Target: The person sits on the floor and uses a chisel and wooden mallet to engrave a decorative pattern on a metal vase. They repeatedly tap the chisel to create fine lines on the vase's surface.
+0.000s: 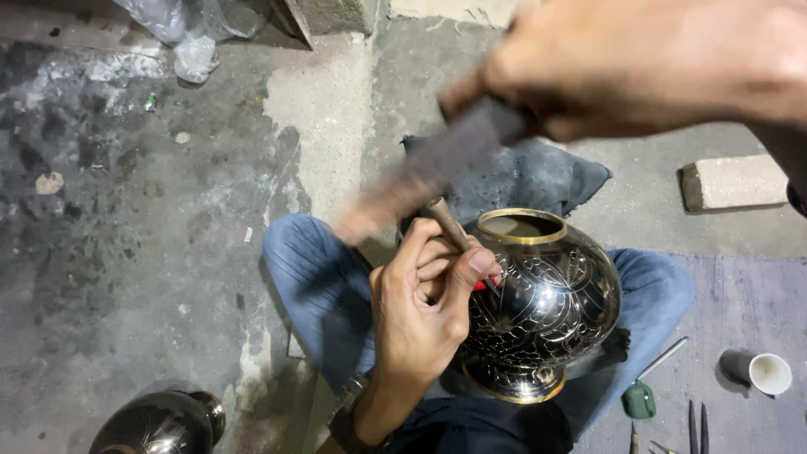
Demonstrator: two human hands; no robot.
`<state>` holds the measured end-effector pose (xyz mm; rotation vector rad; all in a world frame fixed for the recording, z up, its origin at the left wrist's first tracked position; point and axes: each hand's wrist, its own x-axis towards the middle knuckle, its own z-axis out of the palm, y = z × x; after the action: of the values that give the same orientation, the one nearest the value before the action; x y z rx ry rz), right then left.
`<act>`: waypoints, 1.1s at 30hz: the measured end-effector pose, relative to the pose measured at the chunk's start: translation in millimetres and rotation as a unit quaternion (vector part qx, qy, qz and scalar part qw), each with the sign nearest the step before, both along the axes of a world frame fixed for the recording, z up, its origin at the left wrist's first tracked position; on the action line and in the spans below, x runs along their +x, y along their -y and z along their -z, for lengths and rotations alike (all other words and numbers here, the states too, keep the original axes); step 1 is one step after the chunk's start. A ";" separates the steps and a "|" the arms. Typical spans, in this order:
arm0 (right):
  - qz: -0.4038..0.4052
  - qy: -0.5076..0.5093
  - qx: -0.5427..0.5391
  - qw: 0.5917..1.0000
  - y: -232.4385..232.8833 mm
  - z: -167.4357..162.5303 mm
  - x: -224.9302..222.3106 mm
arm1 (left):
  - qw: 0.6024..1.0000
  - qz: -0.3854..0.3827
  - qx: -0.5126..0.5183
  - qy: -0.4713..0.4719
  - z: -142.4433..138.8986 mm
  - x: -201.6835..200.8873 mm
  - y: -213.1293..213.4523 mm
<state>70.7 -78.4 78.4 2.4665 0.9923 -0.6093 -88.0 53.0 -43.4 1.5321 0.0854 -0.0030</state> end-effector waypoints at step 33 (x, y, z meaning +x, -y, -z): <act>0.257 0.032 0.462 0.848 115.3 92.8 6.0 | 0.972 0.233 -0.011 0.002 -1.5 45.5 -9.6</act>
<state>76.7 -193.6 -14.3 3.6453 0.6523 -0.1761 -42.5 62.6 -41.9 1.4998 -0.2799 -0.3734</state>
